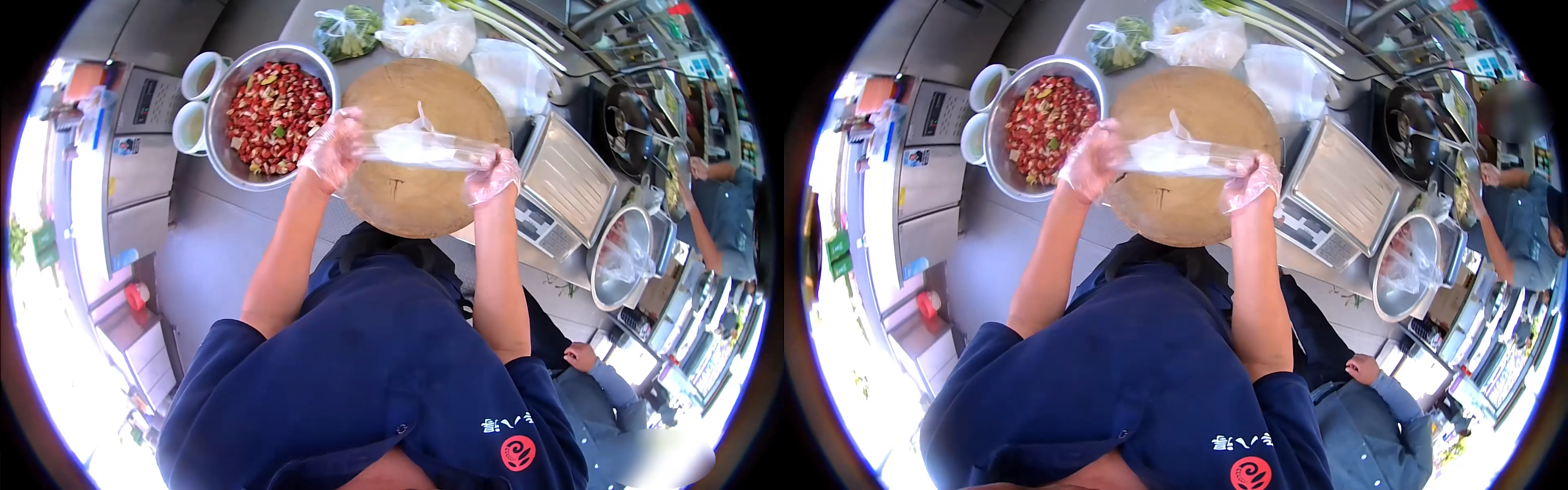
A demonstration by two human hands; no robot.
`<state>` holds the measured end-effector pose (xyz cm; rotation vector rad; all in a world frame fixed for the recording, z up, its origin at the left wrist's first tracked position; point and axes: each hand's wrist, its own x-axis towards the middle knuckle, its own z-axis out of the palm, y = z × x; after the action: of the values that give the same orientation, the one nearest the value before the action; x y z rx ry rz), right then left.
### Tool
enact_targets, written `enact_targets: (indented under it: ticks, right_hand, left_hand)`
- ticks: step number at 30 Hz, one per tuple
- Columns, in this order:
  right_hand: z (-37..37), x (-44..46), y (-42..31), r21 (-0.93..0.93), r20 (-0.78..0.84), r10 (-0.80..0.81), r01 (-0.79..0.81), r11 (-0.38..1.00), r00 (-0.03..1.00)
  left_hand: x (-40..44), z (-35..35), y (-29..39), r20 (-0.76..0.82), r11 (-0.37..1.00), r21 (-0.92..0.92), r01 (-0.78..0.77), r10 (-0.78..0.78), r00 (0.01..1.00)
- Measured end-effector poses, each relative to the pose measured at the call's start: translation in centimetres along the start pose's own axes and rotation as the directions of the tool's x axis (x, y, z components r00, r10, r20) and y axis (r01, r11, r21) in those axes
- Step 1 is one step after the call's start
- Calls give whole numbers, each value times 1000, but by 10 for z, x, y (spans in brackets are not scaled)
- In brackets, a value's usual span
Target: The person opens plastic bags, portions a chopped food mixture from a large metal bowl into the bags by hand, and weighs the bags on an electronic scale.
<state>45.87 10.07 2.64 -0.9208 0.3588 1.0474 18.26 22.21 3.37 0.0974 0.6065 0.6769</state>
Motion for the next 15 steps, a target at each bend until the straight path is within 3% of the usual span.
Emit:
enact_targets:
  ticks: [1,2,3,4,5,6,7,8,9,10,11,12,13,14,15]
  right_hand:
    - [10,-4,-2,-25,-43,47,-48,999,998]
    - [20,-8,-3,-21,-31,70,-71,997,997]
    - [28,-15,-2,-121,2,82,-81,989,997]
    - [31,-20,1,-225,37,100,-90,970,994]
    - [28,-19,7,-367,143,98,-39,929,985]
    - [33,-27,18,-371,169,127,-56,927,977]
    - [38,-42,27,-647,274,32,160,745,961]
    - [41,-58,33,-807,410,-33,380,453,911]
    - [40,-81,34,-796,533,59,476,374,844]
    - [37,-91,37,-790,547,72,486,372,834]
    - [34,-99,42,-777,623,163,629,20,765]
    - [34,-101,49,-626,656,276,711,-321,702]
    - [22,-85,60,-619,661,278,716,-322,697]
    - [-3,-58,72,-655,674,136,672,-344,726]
    - [-13,-44,83,-694,671,-7,625,-358,741]
  left_hand:
    - [-21,25,-3,-70,922,384,-53,86,994]
    - [-32,30,-6,-83,917,392,-66,107,991]
    - [-43,32,-9,-25,647,759,-69,134,991]
    - [-52,32,-11,27,246,967,-59,132,991]
    - [-53,22,-14,30,81,996,-49,223,974]
    - [-53,12,-17,19,74,996,-40,259,966]
    - [-52,3,-18,-44,165,986,-37,463,885]
    - [-52,-8,-14,-117,253,965,-63,636,763]
    - [-55,-17,-7,-103,252,963,-97,673,732]
    - [-60,-19,-4,-105,254,962,-103,689,717]
    - [-64,-20,-6,-110,404,871,-280,715,690]
    - [-68,-23,-6,-119,521,727,-448,737,665]
    - [-67,-36,-5,-149,483,777,-403,763,629]
    - [-68,-56,-4,-148,483,775,-408,766,625]
    - [-70,-81,-1,-68,208,963,-172,803,592]
